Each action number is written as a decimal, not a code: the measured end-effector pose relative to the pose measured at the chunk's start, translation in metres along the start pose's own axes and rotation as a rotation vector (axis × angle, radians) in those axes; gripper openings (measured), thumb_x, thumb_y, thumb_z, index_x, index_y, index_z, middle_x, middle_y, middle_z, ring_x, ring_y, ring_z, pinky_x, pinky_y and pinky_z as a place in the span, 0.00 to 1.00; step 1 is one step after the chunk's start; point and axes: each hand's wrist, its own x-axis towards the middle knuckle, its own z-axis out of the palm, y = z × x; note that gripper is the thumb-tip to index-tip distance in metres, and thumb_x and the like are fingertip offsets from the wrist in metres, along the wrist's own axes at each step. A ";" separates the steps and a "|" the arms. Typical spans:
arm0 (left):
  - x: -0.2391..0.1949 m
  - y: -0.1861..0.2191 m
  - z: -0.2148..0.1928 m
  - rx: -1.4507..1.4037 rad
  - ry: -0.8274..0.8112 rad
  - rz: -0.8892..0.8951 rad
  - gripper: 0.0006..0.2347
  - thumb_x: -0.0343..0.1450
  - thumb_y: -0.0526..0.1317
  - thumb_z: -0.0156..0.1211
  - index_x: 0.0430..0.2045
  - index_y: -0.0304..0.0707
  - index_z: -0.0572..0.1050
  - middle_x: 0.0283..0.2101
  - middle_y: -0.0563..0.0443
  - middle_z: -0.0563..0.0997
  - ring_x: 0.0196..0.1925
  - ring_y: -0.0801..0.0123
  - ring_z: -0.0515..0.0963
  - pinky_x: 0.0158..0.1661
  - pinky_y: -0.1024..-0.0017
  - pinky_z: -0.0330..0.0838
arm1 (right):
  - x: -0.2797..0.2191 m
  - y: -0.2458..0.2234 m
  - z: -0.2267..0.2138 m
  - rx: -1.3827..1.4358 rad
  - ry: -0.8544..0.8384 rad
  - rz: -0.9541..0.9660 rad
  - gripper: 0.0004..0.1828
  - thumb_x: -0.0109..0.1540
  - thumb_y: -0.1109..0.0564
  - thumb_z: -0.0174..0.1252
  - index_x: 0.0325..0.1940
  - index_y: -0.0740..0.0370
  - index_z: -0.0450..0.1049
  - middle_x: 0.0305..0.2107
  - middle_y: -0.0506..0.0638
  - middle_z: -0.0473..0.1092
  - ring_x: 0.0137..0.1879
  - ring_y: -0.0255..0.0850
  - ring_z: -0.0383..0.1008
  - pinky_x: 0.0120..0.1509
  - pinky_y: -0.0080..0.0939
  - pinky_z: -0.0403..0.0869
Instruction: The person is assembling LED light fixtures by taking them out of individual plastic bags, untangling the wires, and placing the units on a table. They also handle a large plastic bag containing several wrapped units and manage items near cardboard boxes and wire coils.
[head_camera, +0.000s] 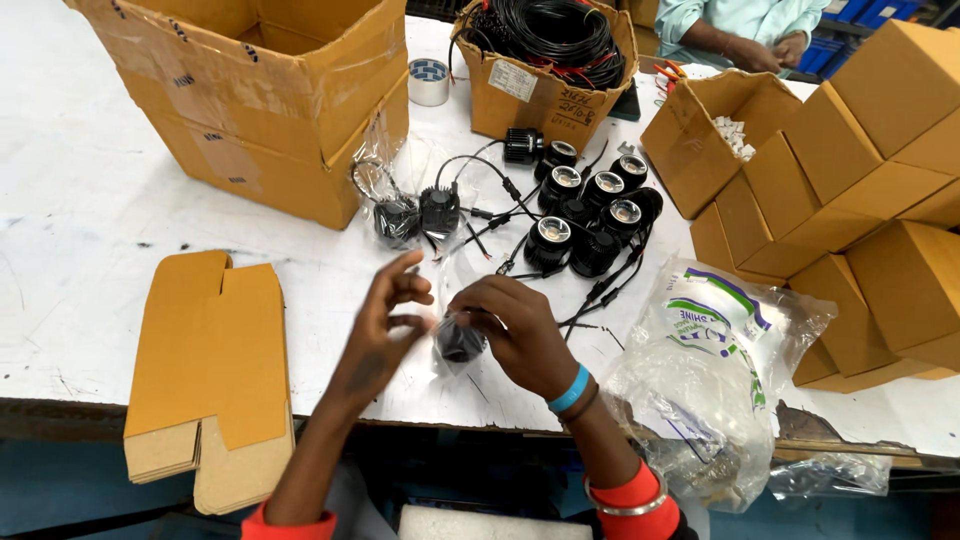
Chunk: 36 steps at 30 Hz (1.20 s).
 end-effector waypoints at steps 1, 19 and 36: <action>-0.007 -0.010 0.002 0.082 -0.028 0.076 0.37 0.59 0.40 0.74 0.64 0.38 0.62 0.51 0.50 0.73 0.55 0.66 0.73 0.48 0.68 0.70 | 0.004 0.003 0.002 0.009 -0.017 0.011 0.07 0.60 0.66 0.63 0.43 0.64 0.76 0.35 0.52 0.74 0.41 0.46 0.77 0.44 0.43 0.75; 0.078 -0.060 0.005 0.775 0.494 -0.037 0.43 0.56 0.43 0.81 0.66 0.41 0.60 0.60 0.39 0.71 0.57 0.46 0.77 0.54 0.58 0.75 | -0.014 0.035 0.011 -0.345 -0.140 0.554 0.07 0.60 0.53 0.65 0.35 0.57 0.81 0.33 0.50 0.78 0.37 0.46 0.78 0.40 0.46 0.74; -0.055 -0.045 0.043 0.699 0.137 -0.039 0.07 0.69 0.42 0.64 0.37 0.44 0.83 0.44 0.54 0.87 0.55 0.64 0.79 0.69 0.57 0.54 | -0.180 -0.031 -0.090 -0.471 -0.193 1.123 0.12 0.58 0.54 0.63 0.46 0.47 0.82 0.39 0.49 0.81 0.50 0.48 0.81 0.55 0.44 0.77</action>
